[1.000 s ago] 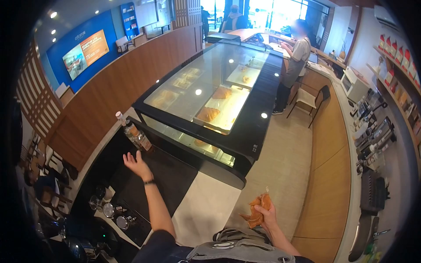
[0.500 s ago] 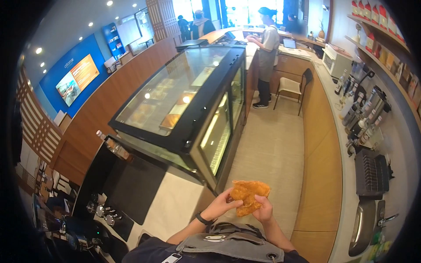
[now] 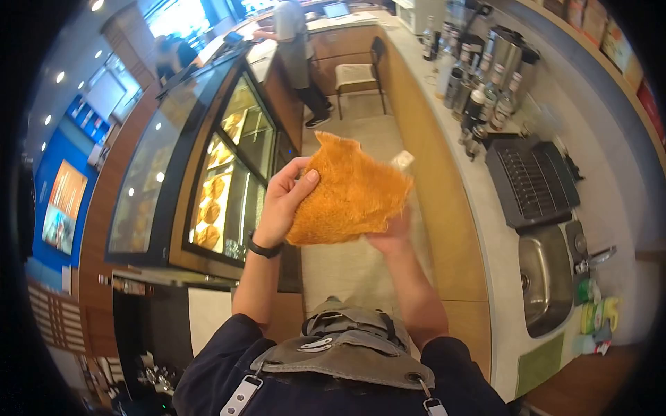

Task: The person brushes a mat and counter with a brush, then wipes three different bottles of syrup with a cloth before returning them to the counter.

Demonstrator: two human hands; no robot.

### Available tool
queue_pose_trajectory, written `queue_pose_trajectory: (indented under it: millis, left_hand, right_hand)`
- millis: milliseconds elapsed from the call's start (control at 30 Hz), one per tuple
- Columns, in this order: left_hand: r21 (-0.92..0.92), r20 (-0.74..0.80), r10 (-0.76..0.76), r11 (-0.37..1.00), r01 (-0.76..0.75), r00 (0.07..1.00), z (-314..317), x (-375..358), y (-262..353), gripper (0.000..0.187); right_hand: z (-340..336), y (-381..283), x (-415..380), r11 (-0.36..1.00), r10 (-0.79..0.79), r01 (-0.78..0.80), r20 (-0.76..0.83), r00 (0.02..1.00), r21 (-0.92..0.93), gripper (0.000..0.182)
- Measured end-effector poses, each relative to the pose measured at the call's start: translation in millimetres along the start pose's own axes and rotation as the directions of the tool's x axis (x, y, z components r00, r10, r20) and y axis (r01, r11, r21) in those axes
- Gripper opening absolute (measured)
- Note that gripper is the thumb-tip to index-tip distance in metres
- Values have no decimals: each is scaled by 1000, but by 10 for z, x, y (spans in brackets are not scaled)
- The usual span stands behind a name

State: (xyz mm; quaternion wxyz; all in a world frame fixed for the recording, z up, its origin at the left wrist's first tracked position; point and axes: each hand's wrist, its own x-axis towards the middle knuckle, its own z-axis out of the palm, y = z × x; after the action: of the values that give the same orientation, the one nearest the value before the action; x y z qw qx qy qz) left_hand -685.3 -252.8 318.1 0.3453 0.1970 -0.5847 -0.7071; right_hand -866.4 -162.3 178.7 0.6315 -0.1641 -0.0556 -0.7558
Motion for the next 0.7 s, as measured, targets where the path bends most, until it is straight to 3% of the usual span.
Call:
queue_pose_trajectory:
  millis: [67,100,133,167,200,233,267,300,367,400,433,500,533,633,667,700]
  left_hand:
    - [187,158,-117,979,87,980,-99,347,-83,32]
    - [461,123,-150,884,78,981,-77,498,-36,33]
    - [692,86,-165,720,60,983,-21,598,34,34]
    - [866,53,-155,499,32,987,16,707,40,35]
    - [883,88,105,453,-126,991,-31,778,-132,38]
    - [889,125,363,372,-267,923,-89,800,-319,41]
    - [875,136,443,366,-318,886,-37,803,-374,42]
    - [860,140,518,359,-363,844,40,801,-446,43]
    - [777,250,482,417,-471,840,206,861,-728,52]
    - [782,325,359,418,-462,875,325,943,-980,57]
    - [786,398,229,414,-459,888,413,1063,-1217,63]
    - [712,423,154,554,-432,893,457,1319,-1419,63]
    - [672,441,113,617,-410,891,443,1498,-1475,64]
    - [463,480,146,796,-391,865,209,2071,-1311,66]
    - [477,447,115,808,-345,887,165,2229,-1148,61]
    - [480,449,52,828,-290,892,73,2387,-1063,59]
  right_hand:
    - [-14,197,140,991,3,-25,-162,987,-133,58]
    - [-168,217,182,997,67,-62,-95,993,54,60]
    - [-424,231,180,967,115,-109,-15,993,231,62]
    - [-510,146,137,962,117,-107,-23,993,253,62]
    - [-592,60,91,956,118,-105,-31,993,274,62]
    - [-519,-85,27,987,77,-56,-134,988,149,59]
    - [-512,-188,48,1000,23,-18,-233,972,21,56]
    - [-590,-256,154,999,-21,25,-149,989,23,58]
    - [-728,-352,346,995,-99,99,11,995,35,62]
    - [-754,-314,397,899,-226,206,-6,974,-388,65]
    - [-762,-232,447,625,-347,251,25,937,-739,67]
    - [-960,-269,647,156,-444,234,143,884,-960,70]
    - [-1107,-380,808,84,-444,244,183,877,-966,72]
    - [-1102,-875,909,342,-409,39,-112,906,-939,73]
    - [-1200,-1003,938,547,-415,53,-216,884,-836,73]
    - [-1195,-1175,1009,872,-370,231,-271,889,-432,71]
